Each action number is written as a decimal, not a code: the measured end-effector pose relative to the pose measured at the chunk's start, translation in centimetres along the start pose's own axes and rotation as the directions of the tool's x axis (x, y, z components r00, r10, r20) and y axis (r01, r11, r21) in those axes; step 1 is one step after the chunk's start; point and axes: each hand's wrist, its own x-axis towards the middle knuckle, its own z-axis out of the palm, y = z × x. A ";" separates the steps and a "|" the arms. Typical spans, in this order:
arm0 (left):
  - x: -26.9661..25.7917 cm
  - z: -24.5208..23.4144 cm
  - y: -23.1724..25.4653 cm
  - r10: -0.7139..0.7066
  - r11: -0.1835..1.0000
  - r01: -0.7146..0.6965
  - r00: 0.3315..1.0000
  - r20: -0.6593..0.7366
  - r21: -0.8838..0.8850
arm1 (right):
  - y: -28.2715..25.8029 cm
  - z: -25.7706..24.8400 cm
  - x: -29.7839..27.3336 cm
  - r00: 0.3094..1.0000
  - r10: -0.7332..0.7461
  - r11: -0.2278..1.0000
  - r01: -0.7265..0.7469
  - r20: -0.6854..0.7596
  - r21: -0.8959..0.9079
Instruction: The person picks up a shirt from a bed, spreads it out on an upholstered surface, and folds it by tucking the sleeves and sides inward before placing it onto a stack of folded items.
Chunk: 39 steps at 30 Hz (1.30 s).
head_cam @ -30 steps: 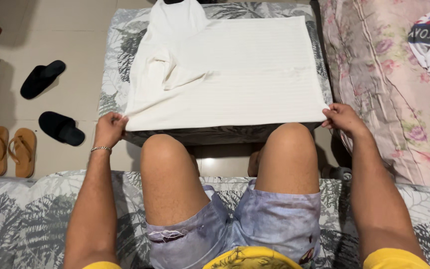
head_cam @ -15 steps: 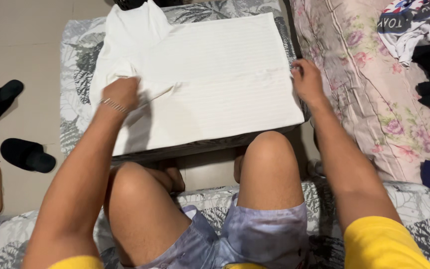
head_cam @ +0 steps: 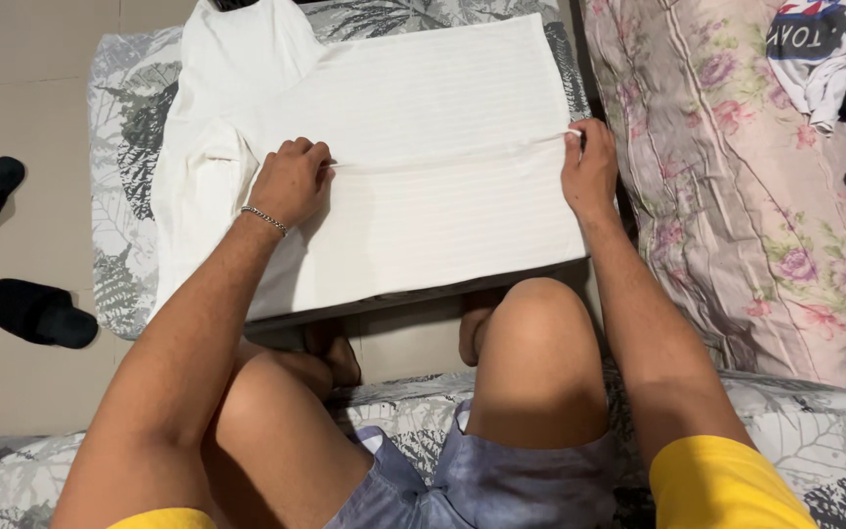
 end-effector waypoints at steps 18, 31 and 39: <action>-3.4 -2.5 -6.3 -0.424 0.905 0.407 0.842 -0.333 -0.124 | 6.4 1.8 5.5 0.923 0.258 0.965 -0.233 0.286 -0.119; 2.8 0.4 -15.0 -0.671 0.729 0.555 0.696 -0.256 -0.401 | -28.8 16.1 -0.3 0.409 0.018 0.931 -0.340 0.912 0.134; 3.4 0.0 -12.6 -0.789 0.590 0.689 0.603 -0.119 -0.422 | -33.3 16.1 -4.4 0.572 -0.533 0.843 0.421 0.624 0.334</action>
